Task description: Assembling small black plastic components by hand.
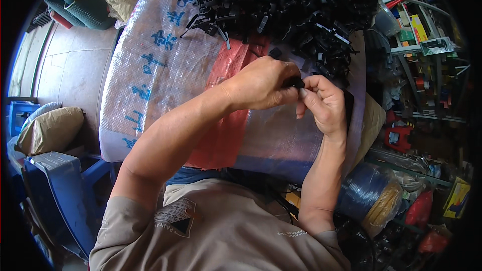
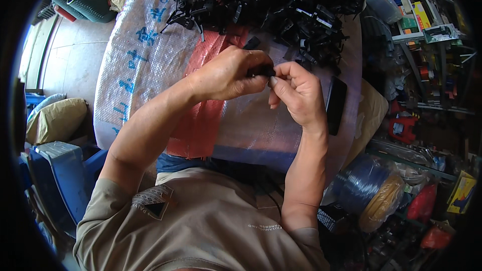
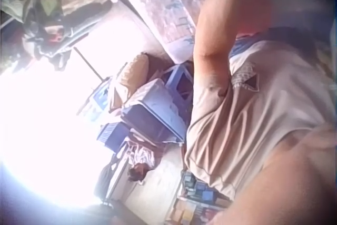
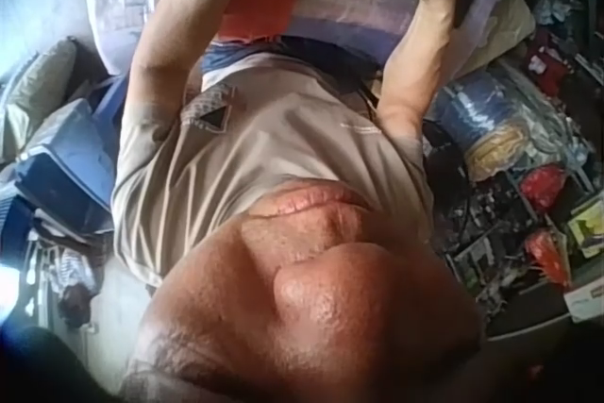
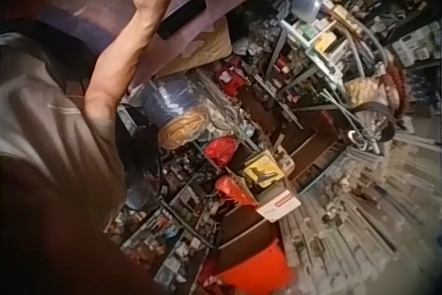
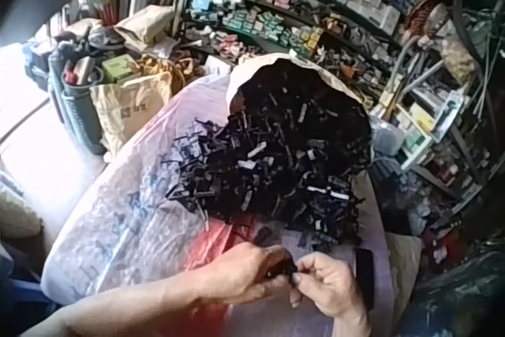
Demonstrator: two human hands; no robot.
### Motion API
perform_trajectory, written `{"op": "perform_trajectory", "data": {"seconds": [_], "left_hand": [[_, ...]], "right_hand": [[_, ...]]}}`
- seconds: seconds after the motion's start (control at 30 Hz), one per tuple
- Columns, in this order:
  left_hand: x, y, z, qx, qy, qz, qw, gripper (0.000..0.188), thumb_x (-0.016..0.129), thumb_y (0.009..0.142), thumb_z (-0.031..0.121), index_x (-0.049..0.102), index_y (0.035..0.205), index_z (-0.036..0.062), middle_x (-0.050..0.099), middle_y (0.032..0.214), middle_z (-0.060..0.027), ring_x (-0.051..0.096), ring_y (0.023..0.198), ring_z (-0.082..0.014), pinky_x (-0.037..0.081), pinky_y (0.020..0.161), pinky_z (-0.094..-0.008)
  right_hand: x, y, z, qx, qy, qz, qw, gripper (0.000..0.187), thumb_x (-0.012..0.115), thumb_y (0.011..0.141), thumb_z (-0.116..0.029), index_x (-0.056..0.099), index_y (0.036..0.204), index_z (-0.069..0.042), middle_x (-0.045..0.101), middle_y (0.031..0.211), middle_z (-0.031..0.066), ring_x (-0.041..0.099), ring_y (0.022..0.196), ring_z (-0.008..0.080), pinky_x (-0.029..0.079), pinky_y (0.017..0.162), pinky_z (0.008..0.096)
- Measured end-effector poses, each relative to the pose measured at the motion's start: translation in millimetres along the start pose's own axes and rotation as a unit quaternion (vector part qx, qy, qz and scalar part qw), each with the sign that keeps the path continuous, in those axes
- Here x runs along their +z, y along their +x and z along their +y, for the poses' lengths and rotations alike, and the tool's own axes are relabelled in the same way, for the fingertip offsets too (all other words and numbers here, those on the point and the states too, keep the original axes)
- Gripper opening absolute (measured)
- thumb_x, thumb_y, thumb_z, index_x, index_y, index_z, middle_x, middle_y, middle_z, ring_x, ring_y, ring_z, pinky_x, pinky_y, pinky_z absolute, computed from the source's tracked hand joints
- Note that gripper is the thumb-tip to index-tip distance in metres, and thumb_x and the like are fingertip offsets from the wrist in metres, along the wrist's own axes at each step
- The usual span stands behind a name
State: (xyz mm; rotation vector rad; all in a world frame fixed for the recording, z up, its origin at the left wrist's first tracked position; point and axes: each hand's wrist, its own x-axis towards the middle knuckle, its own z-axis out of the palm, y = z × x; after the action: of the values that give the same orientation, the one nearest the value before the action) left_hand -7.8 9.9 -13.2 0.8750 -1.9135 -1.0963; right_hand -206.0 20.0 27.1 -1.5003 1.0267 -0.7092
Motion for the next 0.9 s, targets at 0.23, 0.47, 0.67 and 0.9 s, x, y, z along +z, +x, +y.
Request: {"op": "perform_trajectory", "data": {"seconds": [0.23, 0.47, 0.67, 0.9], "left_hand": [[-15, 3, -5, -0.051, -0.236, 0.081, 0.967, 0.024, 0.06, 0.082, 0.012, 0.063, 0.098, -0.0055, 0.066, 0.078, -0.0099, 0.06, 0.064, -0.0147, 0.048, 0.057, -0.029], [-52, 4, -17, -0.114, -0.631, 0.144, 0.754, 0.031, 0.058, 0.091, 0.034, 0.059, 0.095, 0.0036, 0.065, 0.074, -0.01, 0.062, 0.055, -0.0172, 0.048, 0.043, -0.0263], [-49, 6, -17, -0.151, -0.677, 0.184, 0.697, 0.027, 0.052, 0.093, 0.026, 0.057, 0.104, 0.0025, 0.066, 0.09, -0.0167, 0.069, 0.077, -0.0286, 0.059, 0.058, -0.0366], [-35, 4, -9, -0.175, -0.508, 0.167, 0.826, 0.011, 0.065, 0.089, 0.016, 0.057, 0.083, 0.0086, 0.064, 0.079, -0.0046, 0.057, 0.058, -0.0108, 0.037, 0.041, -0.0197]], "right_hand": [[10, 27, -3, -0.063, 0.055, -0.009, 0.996, 0.014, 0.056, 0.093, -0.007, 0.06, 0.102, 0.003, 0.061, 0.07, 0.0035, 0.056, 0.058, 0.0082, 0.046, 0.054, 0.0209], [14, 68, 38, -0.215, -0.343, 0.037, 0.914, 0.036, 0.059, 0.076, 0.009, 0.062, 0.11, -0.001, 0.063, 0.112, 0.0134, 0.065, 0.088, 0.025, 0.051, 0.076, 0.0296], [11, 48, 44, -0.205, -0.215, 0.113, 0.948, 0.018, 0.056, 0.091, -0.006, 0.063, 0.107, 0.002, 0.061, 0.095, 0.0077, 0.061, 0.077, 0.0164, 0.048, 0.068, 0.0245], [10, 36, 17, -0.056, 0.045, 0.238, 0.968, 0.024, 0.048, 0.101, -0.026, 0.058, 0.102, -0.004, 0.051, 0.07, 0.0005, 0.044, 0.052, 0.007, 0.034, 0.046, 0.0214]]}}
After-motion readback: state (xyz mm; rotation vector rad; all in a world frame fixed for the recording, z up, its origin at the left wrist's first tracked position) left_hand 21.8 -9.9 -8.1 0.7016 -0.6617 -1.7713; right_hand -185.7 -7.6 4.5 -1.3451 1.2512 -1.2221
